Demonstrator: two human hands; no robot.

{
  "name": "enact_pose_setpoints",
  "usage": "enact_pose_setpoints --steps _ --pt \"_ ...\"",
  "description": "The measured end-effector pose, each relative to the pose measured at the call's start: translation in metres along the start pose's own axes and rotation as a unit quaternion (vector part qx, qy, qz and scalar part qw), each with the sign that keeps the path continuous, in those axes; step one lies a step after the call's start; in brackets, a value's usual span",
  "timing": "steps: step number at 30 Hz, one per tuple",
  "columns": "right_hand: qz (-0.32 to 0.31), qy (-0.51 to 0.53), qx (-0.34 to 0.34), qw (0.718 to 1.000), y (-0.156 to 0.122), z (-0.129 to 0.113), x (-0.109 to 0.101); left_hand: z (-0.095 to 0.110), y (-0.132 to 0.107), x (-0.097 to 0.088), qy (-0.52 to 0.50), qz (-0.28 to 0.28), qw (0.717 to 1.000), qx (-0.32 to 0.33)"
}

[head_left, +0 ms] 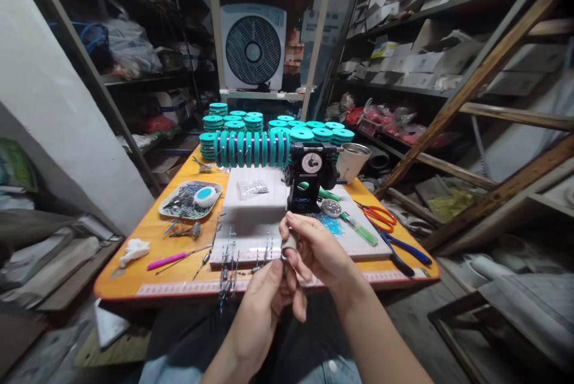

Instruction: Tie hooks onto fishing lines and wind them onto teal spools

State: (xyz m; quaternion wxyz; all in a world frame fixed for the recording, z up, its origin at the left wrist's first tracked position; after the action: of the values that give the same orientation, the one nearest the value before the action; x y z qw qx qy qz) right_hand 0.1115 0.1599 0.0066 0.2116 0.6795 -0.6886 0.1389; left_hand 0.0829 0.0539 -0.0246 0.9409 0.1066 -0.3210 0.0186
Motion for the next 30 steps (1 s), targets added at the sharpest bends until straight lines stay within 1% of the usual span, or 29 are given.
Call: enact_pose_setpoints --steps 2,4,6,10,13,15,18,24,28,30 --pt "0.064 0.021 -0.001 0.998 0.0 0.004 -0.005 -0.01 -0.002 0.003 -0.083 -0.012 0.996 0.004" --pt "0.121 0.031 -0.01 0.992 -0.001 0.007 -0.01 -0.022 -0.006 0.004 -0.129 -0.021 0.991 -0.012" --pt "0.139 0.034 -0.02 0.99 -0.001 0.008 -0.011 -0.033 -0.013 0.004 -0.153 -0.028 0.987 -0.03" --pt "0.131 0.033 -0.023 0.991 -0.002 0.008 -0.011 -0.048 -0.026 -0.001 -0.186 -0.067 0.98 -0.037" --pt "0.136 0.029 -0.025 0.99 -0.003 0.007 -0.011 -0.055 -0.032 -0.004 -0.214 -0.101 0.97 -0.046" --pt "0.133 0.025 -0.028 0.99 -0.003 0.008 -0.01 -0.058 -0.034 -0.005 -0.229 -0.113 0.966 -0.039" --pt "0.12 0.018 -0.029 0.992 -0.004 0.008 -0.01 -0.061 -0.036 -0.006 -0.237 -0.119 0.964 -0.033" --pt "0.118 -0.005 -0.034 0.992 -0.005 0.008 -0.011 -0.065 -0.04 -0.007 -0.229 -0.104 0.967 -0.046" --pt "0.119 -0.009 -0.031 0.992 -0.005 0.008 -0.01 -0.068 -0.039 -0.009 -0.237 -0.113 0.965 -0.026" --pt "0.118 -0.008 -0.031 0.993 -0.005 0.009 -0.01 -0.069 -0.038 -0.007 -0.239 -0.127 0.962 -0.023"
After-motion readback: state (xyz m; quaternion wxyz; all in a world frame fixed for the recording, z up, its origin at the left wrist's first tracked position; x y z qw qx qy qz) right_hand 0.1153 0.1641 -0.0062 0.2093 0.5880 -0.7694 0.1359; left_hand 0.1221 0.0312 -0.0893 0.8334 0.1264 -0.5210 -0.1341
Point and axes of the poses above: each hand's wrist, its own y-axis towards the middle knuckle, its own x-axis out of the palm, z = x × y, the point moved 3 cm from there along y, towards the middle knuckle, and after that the axes turned 15 degrees about -z, right-handed, at the moved point
